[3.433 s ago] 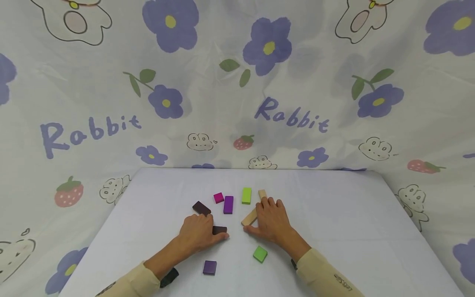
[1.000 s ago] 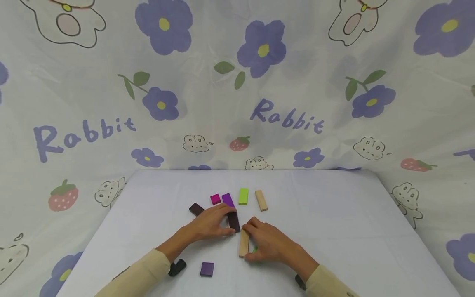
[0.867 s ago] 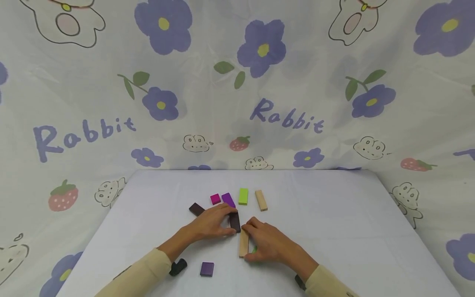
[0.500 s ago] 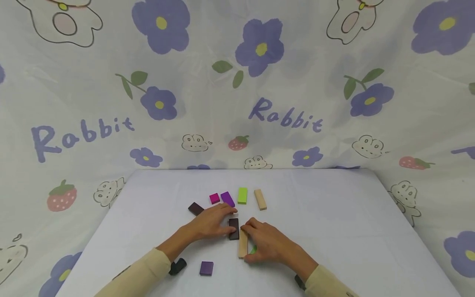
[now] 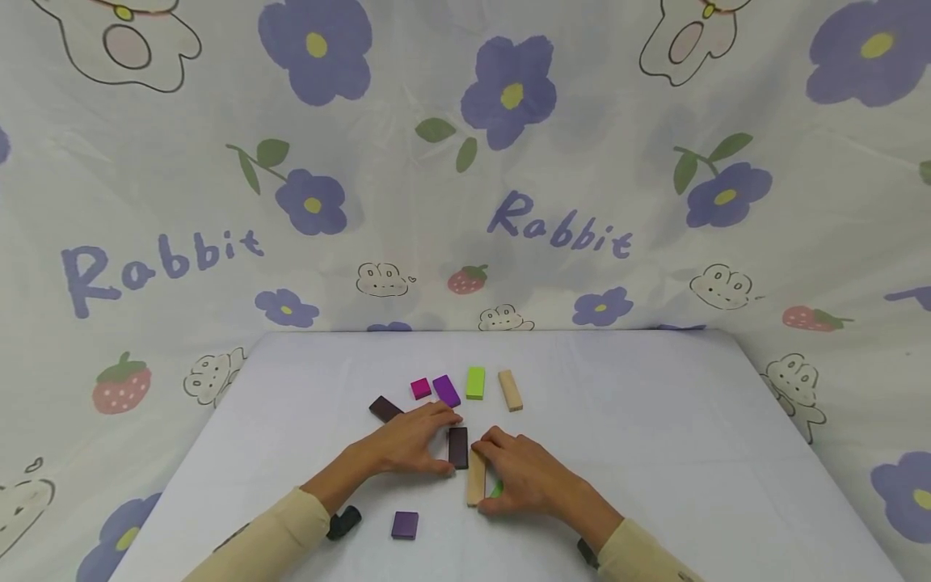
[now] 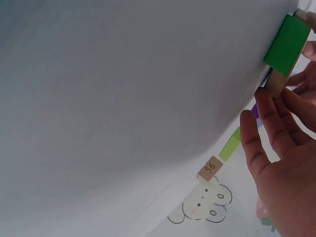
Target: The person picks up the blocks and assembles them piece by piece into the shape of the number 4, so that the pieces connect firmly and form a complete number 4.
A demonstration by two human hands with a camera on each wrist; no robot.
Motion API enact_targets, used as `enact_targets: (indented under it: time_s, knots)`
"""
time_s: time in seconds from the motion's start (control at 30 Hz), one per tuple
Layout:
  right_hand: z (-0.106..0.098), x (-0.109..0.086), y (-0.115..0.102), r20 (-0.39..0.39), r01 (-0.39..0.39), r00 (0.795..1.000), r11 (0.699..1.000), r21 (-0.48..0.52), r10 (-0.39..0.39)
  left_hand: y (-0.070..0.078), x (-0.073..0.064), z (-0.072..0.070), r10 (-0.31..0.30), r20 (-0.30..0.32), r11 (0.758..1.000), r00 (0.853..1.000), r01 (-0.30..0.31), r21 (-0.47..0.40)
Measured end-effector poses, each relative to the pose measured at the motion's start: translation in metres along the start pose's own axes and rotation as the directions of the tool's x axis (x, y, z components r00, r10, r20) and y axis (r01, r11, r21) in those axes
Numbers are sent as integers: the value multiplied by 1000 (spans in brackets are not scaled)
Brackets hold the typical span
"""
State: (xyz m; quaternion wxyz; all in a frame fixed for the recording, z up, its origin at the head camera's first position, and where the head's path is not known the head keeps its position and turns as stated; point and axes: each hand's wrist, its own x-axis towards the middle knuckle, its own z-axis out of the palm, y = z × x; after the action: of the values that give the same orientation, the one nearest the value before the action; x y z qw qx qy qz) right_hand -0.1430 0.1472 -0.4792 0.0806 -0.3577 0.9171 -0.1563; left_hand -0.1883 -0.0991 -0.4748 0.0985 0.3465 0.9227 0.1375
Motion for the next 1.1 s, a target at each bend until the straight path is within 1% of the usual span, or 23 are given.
enact_targets:
  time_s: [0.13,0.37,0.67,0.83,1.0,1.1]
  knots:
    - [0,0,1,7,-7,1000,1000,0,7,-1,0,0,8,-9,1000,1000,-7,3]
    - [1,1,1,24,-18,1000,1000,14,18,-2,3,1,-4,-25,1000,1000,4,-1]
    - [1,0,0,20,-14,1000,1000,9,14,-7,8,0,2,-55,1000,998,-3,-20]
    - [1,0,0,22,-7,1000,1000,12,7,-8,9,-1,4,-57,999,998,-7,-40]
    - [1,0,-2,27,-3,1000,999,40,2,-9,12,-1,-1,-52,998,999,-2,-56]
    - [1,0,-3,26,5,1000,999,51,-6,-9,15,0,7,-47,998,999,-10,-68]
